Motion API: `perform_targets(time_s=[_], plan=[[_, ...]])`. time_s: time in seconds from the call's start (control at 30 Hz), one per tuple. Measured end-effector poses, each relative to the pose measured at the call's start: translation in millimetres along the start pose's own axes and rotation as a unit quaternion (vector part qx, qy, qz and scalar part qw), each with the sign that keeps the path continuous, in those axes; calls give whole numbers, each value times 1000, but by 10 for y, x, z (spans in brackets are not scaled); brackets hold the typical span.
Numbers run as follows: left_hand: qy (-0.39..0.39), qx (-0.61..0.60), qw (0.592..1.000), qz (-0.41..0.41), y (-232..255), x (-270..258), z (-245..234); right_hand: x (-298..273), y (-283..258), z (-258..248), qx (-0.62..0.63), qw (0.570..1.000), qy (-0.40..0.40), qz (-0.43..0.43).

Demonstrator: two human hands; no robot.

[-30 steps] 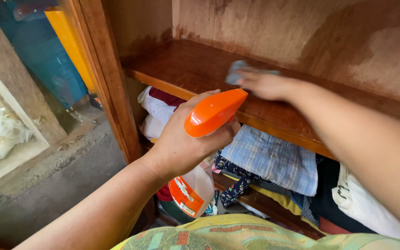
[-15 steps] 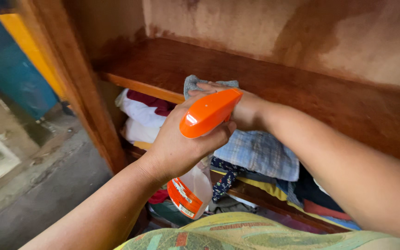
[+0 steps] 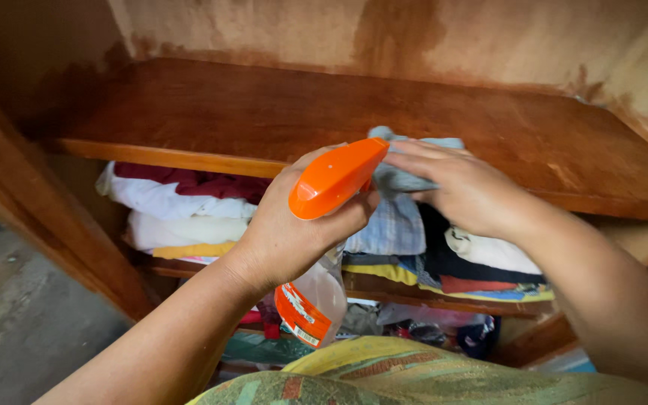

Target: The person sprays a cleaning solution onto a wooden wardrobe shelf and wipes it with a cloth. They then pick up folded clothes from a nearby bed and place them onto the cleaned shelf.

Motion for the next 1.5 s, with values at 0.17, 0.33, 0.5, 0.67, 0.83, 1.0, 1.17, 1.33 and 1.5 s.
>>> perform_targets(time_s=[0.17, 0.33, 0.5, 0.67, 0.83, 1.0, 1.17, 1.33, 1.5], plan=[[-21, -52, 998, -39, -29, 56, 145, -490, 458, -271, -21, 990, -13, 140], [-21, -45, 998, -41, -42, 73, 254, -923, 872, -463, -27, 980, 11, 198], [-21, -61, 996, -64, -51, 59, 277, -1231, 1090, -594, -29, 961, 50, 271], [-24, -87, 993, -82, -62, 69, 296, -1206, 967, -494, 2, 943, 102, 316], [-27, -80, 995, -50, -102, 156, 372, -955, 623, -269, -13, 978, 123, 170], [-45, -101, 992, -58, -143, 266, 449, -1017, 683, -417, 52, 966, 63, 246], [-53, -106, 991, -69, -140, 291, 460, -1091, 935, -639, 93, 907, 51, 407], [-79, -54, 992, -85, -160, 274, 463, -852, 1433, -621, -18, 904, -3, 428], [-137, -4, 989, -52, -218, 240, 481, -411, 2327, -450, -46, 921, -18, 387]])
Point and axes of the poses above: each hand's wrist, its own x-axis towards the middle knuckle, its own z-axis out of the palm, y = z × x, the point moved 2 cm from there along x, towards the middle knuckle, and after that the axes turned 13 degrees about z, right-handed, at the moved point
